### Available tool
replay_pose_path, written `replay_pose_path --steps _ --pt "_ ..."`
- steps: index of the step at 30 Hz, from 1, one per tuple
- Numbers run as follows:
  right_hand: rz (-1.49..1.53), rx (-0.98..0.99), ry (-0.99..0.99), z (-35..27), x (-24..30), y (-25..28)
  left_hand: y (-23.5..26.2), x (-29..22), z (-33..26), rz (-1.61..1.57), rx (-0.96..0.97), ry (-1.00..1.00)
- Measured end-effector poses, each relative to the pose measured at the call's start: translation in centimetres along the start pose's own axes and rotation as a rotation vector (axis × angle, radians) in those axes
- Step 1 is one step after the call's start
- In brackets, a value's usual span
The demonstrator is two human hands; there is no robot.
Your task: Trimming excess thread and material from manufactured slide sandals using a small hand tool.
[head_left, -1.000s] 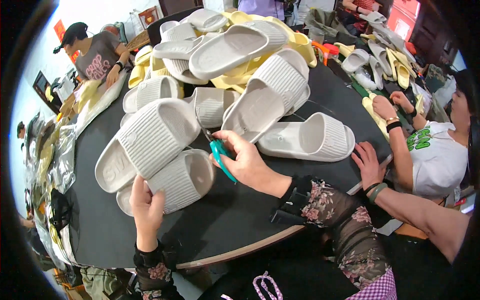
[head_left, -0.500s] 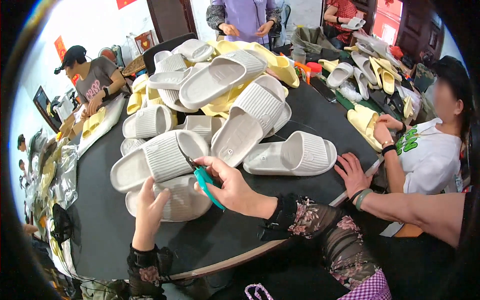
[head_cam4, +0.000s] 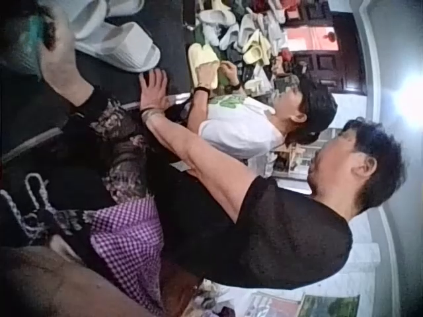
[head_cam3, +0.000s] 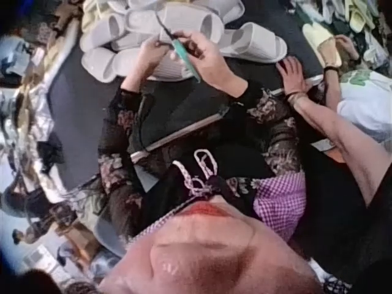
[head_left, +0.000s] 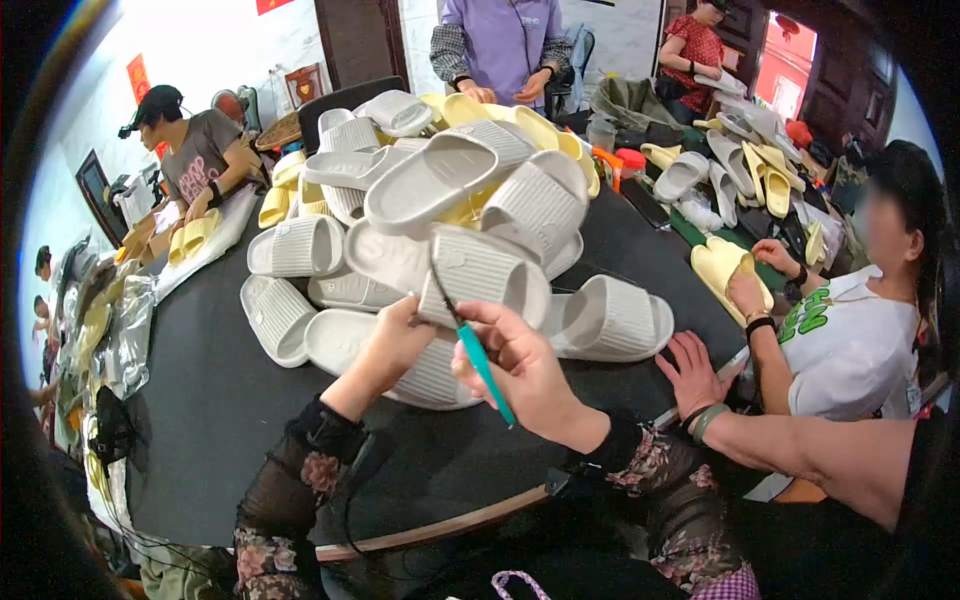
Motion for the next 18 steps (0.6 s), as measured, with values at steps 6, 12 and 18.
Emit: replay_pose_path --steps 6,12,18 --pt "0.132 -0.179 -0.002 0.0 0.0 2.8 -4.5 -1.8 2.8 -0.049 0.24 -0.032" --pt "0.104 -0.287 0.021 0.3 -0.3 4.6 -7.6 -3.3 4.9 -0.013 0.253 -0.049" --pt "0.095 -0.339 0.05 0.4 -1.5 4.9 -10.3 -1.9 9.1 -0.338 0.191 0.135"
Point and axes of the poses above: each hand's wrist, its own z-axis towards the middle knuckle, its own y-axis out of the back of the hand, x = y × z, the point moved 4 cm from there along z, towards the middle knuckle, and after that the axes turned 13 degrees about y, right-handed, at the moved point
